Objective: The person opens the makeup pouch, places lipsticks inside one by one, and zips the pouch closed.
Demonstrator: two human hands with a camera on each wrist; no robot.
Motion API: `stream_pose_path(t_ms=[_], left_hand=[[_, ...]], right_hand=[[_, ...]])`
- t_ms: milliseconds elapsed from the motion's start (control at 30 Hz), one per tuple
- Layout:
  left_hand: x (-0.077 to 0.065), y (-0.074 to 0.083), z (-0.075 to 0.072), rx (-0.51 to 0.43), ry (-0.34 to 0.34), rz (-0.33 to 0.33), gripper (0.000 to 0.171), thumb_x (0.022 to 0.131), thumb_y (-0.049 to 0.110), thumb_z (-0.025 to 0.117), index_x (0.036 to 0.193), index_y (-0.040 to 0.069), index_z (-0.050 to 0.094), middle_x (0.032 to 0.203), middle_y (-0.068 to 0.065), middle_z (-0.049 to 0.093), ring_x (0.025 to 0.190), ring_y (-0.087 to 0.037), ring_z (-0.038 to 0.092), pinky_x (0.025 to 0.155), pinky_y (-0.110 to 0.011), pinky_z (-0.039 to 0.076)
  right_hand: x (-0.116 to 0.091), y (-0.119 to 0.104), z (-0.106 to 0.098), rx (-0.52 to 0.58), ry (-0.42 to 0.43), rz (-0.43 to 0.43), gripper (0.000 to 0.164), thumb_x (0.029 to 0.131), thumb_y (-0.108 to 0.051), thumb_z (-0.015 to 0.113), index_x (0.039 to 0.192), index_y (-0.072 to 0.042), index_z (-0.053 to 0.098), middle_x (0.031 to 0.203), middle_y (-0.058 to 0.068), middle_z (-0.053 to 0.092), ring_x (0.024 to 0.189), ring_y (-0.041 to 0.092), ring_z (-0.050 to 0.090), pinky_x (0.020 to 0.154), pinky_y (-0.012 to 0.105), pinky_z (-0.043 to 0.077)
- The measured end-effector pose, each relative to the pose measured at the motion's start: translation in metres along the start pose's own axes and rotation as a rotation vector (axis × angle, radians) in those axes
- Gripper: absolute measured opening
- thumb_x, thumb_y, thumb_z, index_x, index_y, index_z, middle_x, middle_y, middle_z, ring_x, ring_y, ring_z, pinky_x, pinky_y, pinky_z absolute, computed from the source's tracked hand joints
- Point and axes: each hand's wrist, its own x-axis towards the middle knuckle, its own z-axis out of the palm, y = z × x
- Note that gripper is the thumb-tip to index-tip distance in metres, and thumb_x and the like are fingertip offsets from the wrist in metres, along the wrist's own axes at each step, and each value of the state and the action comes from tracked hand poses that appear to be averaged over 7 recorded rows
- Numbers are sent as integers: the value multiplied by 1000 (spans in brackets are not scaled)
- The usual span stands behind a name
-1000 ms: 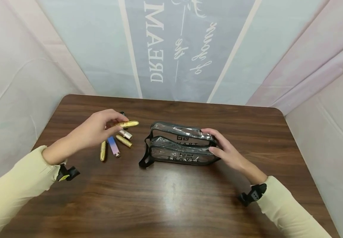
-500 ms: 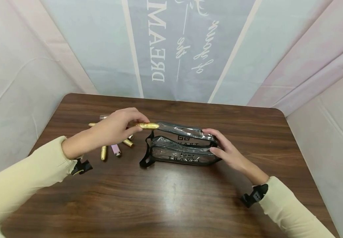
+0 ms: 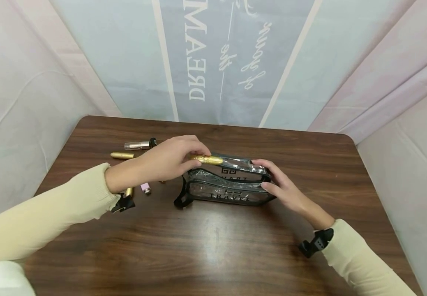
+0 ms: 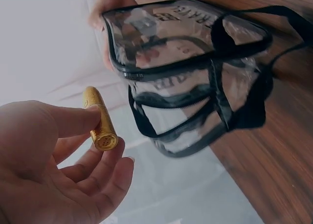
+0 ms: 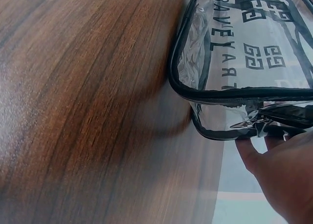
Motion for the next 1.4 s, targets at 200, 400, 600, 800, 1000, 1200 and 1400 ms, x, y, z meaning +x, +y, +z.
stream_pose_path(t_ms=[200, 400, 600, 800, 1000, 1200, 1400], left_hand=[[13, 16, 9, 2, -22, 4, 24, 100, 18, 68, 124, 15, 70, 109, 2, 63, 87, -12, 57, 81, -31, 49], [24, 26, 18, 16, -28, -4, 25, 100, 20, 68, 125, 18, 69, 110, 3, 63, 86, -12, 57, 79, -31, 49], [29, 28, 23, 43, -31, -15, 23, 100, 22, 67, 123, 21, 69, 111, 5, 63, 86, -10, 57, 78, -31, 50], [31, 28, 30, 57, -41, -10, 24, 101, 23, 66, 124, 21, 69, 111, 5, 64, 84, -10, 57, 75, -30, 50], [32, 25, 34, 63, -58, -7, 24, 101, 24, 67, 124, 21, 70, 113, 4, 65, 85, -10, 58, 75, -32, 51], [34, 21, 35, 69, -65, -3, 22, 100, 24, 68, 122, 21, 70, 112, 4, 65, 85, -11, 58, 76, -33, 51], [36, 19, 32, 59, -68, 8, 21, 100, 23, 68, 121, 21, 71, 110, 4, 65, 84, -10, 58, 76, -33, 51]], right_hand=[[0, 0, -4, 7, -9, -8, 59, 96, 18, 39, 153, 5, 32, 150, 0, 41, 124, 14, 47, 97, 24, 42], [0, 0, -9, 22, -28, 36, 62, 95, 18, 37, 154, 0, 31, 147, 0, 42, 122, 17, 49, 94, 21, 46], [1, -1, -9, 34, -18, -1, 62, 94, 19, 37, 154, 0, 34, 148, 2, 42, 122, 15, 49, 94, 20, 45], [0, 0, -7, 54, -14, -9, 62, 95, 20, 36, 153, -1, 34, 147, 3, 43, 122, 14, 49, 93, 20, 46], [1, 0, -6, 100, -11, -32, 62, 94, 21, 35, 153, 1, 35, 146, 5, 45, 123, 13, 50, 94, 21, 47], [5, -2, -5, 141, -14, -46, 60, 95, 20, 35, 152, 2, 35, 145, 7, 47, 123, 14, 52, 93, 23, 49], [8, -6, -6, 151, -14, -21, 60, 97, 18, 35, 153, 0, 34, 145, 7, 47, 122, 14, 53, 92, 23, 50]])
